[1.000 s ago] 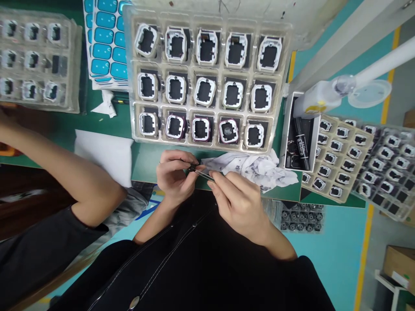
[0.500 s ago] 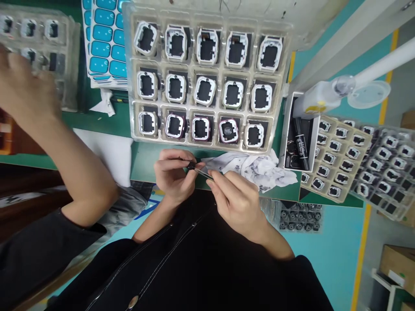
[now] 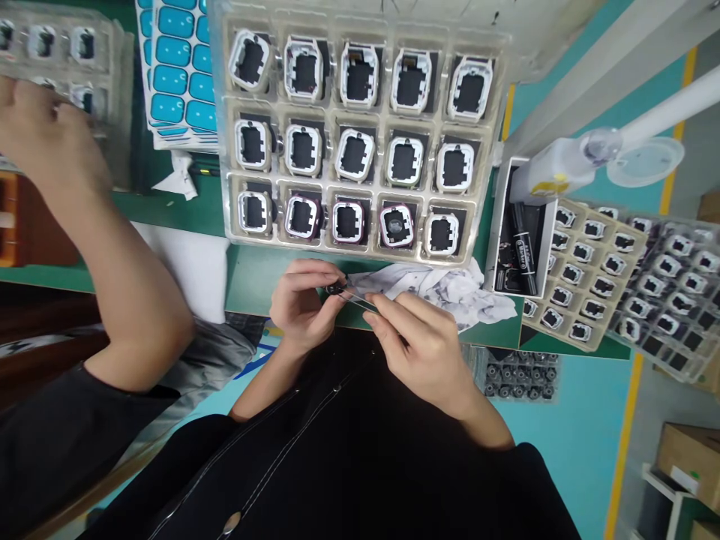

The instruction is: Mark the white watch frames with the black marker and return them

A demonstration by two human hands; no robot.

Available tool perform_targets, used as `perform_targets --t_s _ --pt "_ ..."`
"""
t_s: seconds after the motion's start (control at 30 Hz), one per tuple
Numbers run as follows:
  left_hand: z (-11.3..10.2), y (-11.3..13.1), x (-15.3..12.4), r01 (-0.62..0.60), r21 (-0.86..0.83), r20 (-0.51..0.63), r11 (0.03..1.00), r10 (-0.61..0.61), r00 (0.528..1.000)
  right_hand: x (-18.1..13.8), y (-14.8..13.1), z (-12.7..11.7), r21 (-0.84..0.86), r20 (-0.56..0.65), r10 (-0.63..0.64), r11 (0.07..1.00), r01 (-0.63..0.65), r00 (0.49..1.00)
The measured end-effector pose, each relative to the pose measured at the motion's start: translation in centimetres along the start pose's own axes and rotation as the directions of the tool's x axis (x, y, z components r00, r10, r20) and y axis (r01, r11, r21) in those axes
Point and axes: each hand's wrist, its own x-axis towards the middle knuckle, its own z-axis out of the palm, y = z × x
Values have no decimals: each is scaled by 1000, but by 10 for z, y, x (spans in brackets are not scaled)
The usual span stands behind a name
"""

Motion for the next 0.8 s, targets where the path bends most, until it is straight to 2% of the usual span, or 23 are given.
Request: perform_targets --t_s 0.27,0.53,0.8 --pt "-2 0 0 -3 -41 22 999 4 1000 0 1 -2 36 16 10 999 -11 1000" --pt "-1 3 3 -11 -45 29 999 12 999 -1 4 1 -30 -10 -32 999 32 999" --pt "-2 6 6 -1 -16 57 1000 2 998 -4 7 1 -5 -6 -2 1000 2 1000"
